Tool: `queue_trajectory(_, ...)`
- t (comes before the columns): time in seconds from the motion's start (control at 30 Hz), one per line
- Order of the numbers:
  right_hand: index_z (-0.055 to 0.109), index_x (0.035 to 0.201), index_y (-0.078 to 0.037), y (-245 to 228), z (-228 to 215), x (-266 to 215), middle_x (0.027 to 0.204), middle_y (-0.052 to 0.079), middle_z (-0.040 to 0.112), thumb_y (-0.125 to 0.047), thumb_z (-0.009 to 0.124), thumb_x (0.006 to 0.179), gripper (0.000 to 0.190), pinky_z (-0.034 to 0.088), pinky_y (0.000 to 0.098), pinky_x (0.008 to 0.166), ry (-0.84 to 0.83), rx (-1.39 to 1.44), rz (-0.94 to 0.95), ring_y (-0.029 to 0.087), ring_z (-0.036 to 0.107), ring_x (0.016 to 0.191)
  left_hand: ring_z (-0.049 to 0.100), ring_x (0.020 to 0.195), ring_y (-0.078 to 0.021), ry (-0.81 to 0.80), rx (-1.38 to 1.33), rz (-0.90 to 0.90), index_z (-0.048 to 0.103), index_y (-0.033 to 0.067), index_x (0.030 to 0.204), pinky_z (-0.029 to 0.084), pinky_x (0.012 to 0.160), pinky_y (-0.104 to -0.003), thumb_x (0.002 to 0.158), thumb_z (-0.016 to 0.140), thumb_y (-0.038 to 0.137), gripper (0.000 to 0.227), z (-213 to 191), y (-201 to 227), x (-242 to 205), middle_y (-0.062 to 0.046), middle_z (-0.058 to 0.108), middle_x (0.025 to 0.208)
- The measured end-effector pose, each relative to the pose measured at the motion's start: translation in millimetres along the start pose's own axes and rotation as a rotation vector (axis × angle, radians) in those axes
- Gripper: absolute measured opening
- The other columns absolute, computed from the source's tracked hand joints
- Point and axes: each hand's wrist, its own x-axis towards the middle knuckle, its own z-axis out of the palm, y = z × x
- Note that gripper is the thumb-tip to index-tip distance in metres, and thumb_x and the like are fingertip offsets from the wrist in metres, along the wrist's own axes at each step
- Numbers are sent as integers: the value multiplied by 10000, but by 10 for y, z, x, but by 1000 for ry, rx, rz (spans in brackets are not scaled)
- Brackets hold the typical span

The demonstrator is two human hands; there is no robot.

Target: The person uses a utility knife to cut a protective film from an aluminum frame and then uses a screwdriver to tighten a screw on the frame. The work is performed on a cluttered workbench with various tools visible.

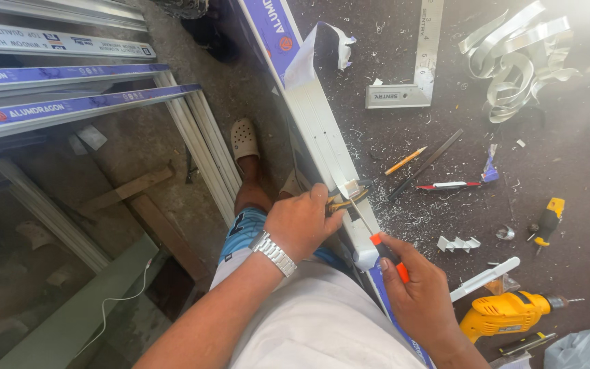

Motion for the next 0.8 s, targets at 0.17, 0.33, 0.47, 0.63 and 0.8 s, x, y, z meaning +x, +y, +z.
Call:
queue_trajectory(0.17, 668, 1270, -85, -35, -64, -1, 860, 136, 768, -125, 634, 914, 360, 566, 329, 671, -34, 6, 16, 196, 746, 716, 702, 614, -326, 62, -31, 3, 537, 45, 954, 559, 550, -441, 909, 689, 444, 429, 51, -25, -36, -129, 704, 694)
queue_trajectory(0.33, 663, 1277, -77, 391, 198, 129, 853, 128, 756, -100, 643, 921, 357, 553, 317, 675, 15, 44, -70, 196, 716, 692, 700, 607, -321, 67, -32, 20, 538, 45, 940, 565, 559, -431, 922, 691, 439, 423, 79, -34, -25, -128, 700, 687)
queue_trajectory(0.47, 638, 1290, -37, 660, 415, 132, 1024, 148, 732, -64, 628, 945, 346, 559, 319, 767, 127, 57, -320, 200, 728, 862, 709, 610, -308, 75, -49, 23, 537, 43, 953, 563, 546, -431, 916, 684, 426, 412, 57, -40, -17, -116, 708, 696)
queue_trajectory(0.63, 646, 1302, -49, 640, 467, 178, 1021, 150, 726, -74, 634, 952, 351, 560, 314, 774, 150, 59, -364, 231, 722, 852, 702, 600, -325, 62, -23, 23, 536, 41, 944, 566, 569, -436, 923, 682, 435, 420, 58, -14, -22, -131, 701, 681)
queue_trajectory(0.8, 651, 1285, -72, 186, 93, -4, 1081, 181, 753, -128, 622, 932, 358, 564, 372, 788, 49, 22, -129, 308, 754, 929, 703, 624, -350, 65, -24, -3, 538, 38, 942, 567, 572, -445, 922, 685, 434, 423, -8, 46, -26, -151, 701, 697)
